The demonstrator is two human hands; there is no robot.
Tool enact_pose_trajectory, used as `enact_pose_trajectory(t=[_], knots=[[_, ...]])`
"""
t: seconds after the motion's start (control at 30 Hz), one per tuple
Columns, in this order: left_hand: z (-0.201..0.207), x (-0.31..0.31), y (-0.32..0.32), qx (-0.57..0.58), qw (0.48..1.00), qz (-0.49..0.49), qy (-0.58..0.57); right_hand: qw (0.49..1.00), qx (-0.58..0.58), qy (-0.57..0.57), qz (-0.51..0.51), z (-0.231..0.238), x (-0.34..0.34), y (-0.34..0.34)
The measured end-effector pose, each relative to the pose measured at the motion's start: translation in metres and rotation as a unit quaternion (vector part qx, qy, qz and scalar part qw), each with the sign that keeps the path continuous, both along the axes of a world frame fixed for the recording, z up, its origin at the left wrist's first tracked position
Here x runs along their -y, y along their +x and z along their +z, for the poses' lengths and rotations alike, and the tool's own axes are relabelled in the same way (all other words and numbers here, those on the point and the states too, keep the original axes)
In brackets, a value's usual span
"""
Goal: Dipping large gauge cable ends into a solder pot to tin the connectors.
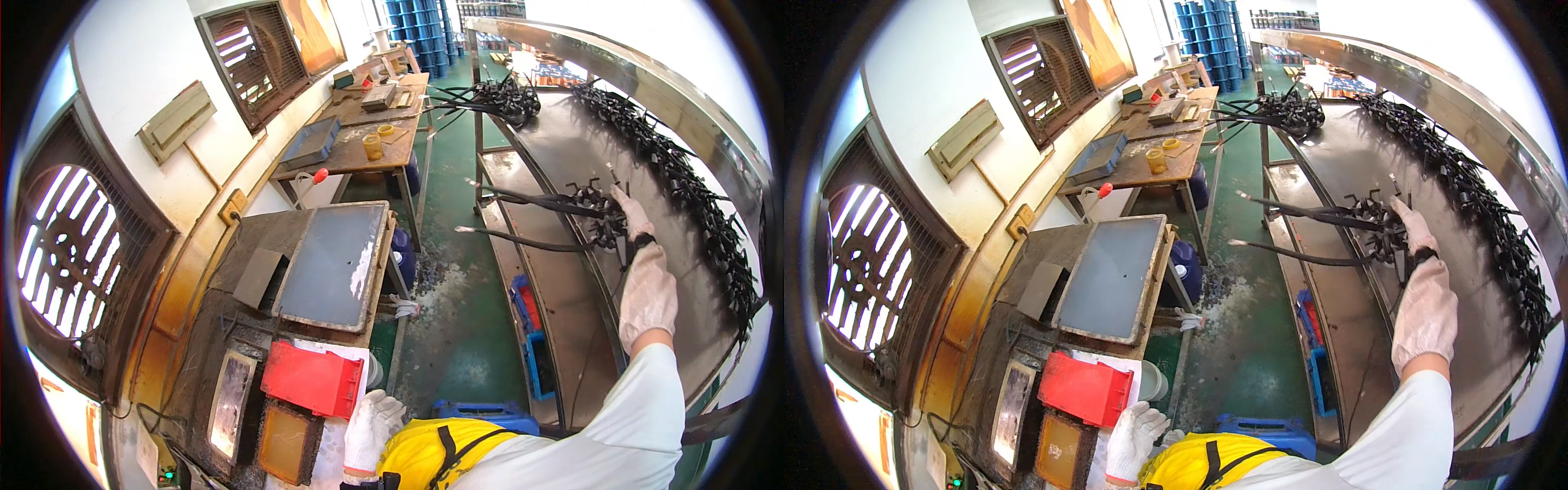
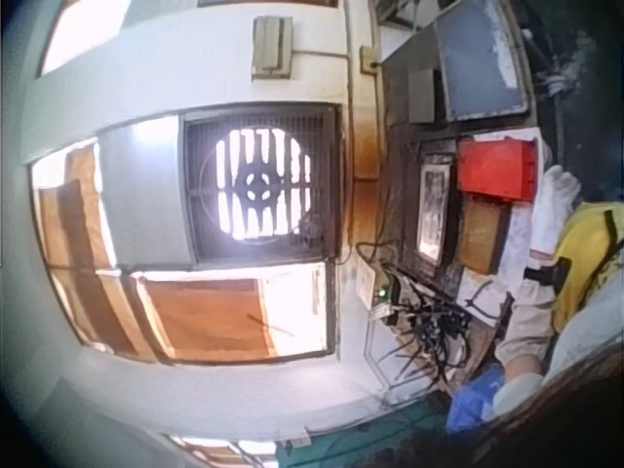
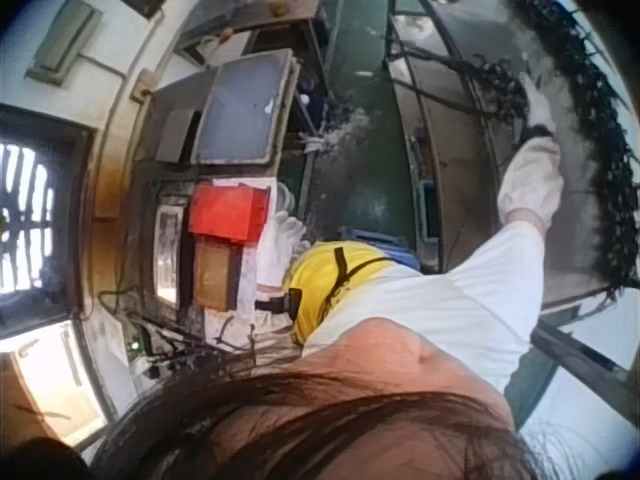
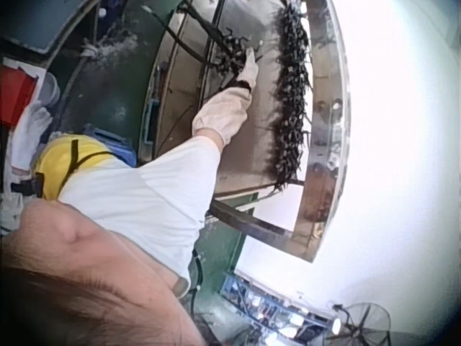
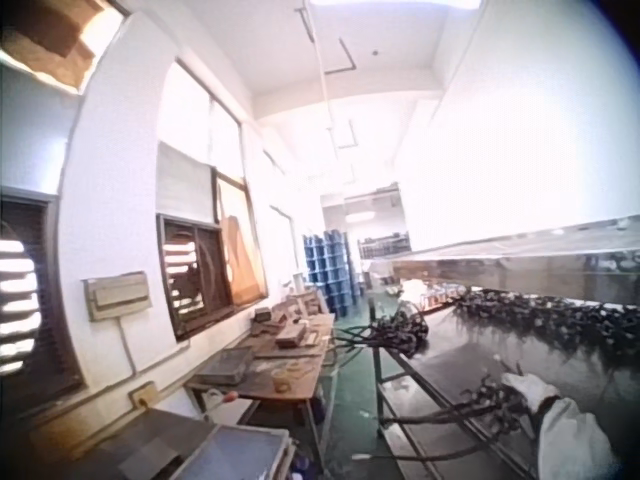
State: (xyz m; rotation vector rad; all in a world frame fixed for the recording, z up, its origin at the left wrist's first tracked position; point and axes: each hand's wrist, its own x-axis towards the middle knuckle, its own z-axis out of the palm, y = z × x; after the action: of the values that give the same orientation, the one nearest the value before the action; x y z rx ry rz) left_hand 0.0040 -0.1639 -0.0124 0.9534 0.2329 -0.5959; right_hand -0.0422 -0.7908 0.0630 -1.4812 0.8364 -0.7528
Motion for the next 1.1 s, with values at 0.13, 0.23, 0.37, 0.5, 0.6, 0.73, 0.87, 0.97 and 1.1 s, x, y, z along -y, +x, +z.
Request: enact_pose_trajectory(t=[0.13, 0.23, 0.37, 0.5, 0.6, 0.73, 0.87, 0.97, 1.1], knots=[[-0.002, -0.003, -0.003, 0.019, 1.000, 0.019, 0.010, 0.998, -0.061, -0.006, 0.020, -0.030, 0.040, -0.005], [-0.010, -0.002, -0.005, 0.006, 1.000, -0.009, -0.013, 0.991, -0.118, -0.052, -0.048, -0.062, 0.106, -0.031], [-0.006, -0.007, -0.009, -0.003, 1.000, 0.018, 0.001, 0.827, -0.329, -0.454, -0.033, -0.058, 0.089, -0.052], [-0.010, -0.008, -0.013, 0.004, 1.000, 0.028, -0.003, 0.862, -0.197, -0.457, -0.093, -0.012, -0.037, -0.055], [-0.010, -0.009, -0.019, 0.002, 1.000, 0.029, -0.007, 0.858, -0.295, -0.419, -0.030, -0.008, -0.101, -0.049], [-0.022, -0.002, -0.015, 0.008, 1.000, 0.002, -0.001, 0.847, -0.286, -0.444, -0.064, -0.036, -0.081, -0.039], [-0.016, -0.008, -0.027, 0.032, 0.999, 0.016, 0.004, 0.846, -0.349, -0.391, -0.095, -0.020, -0.081, 0.006], [-0.016, -0.002, -0.029, 0.025, 0.999, 0.027, 0.009, 0.829, -0.368, -0.396, -0.143, -0.027, -0.057, 0.030], [-0.018, -0.001, -0.029, 0.014, 0.998, 0.054, 0.000, 0.807, -0.403, -0.410, -0.133, -0.031, -0.020, 0.065]])
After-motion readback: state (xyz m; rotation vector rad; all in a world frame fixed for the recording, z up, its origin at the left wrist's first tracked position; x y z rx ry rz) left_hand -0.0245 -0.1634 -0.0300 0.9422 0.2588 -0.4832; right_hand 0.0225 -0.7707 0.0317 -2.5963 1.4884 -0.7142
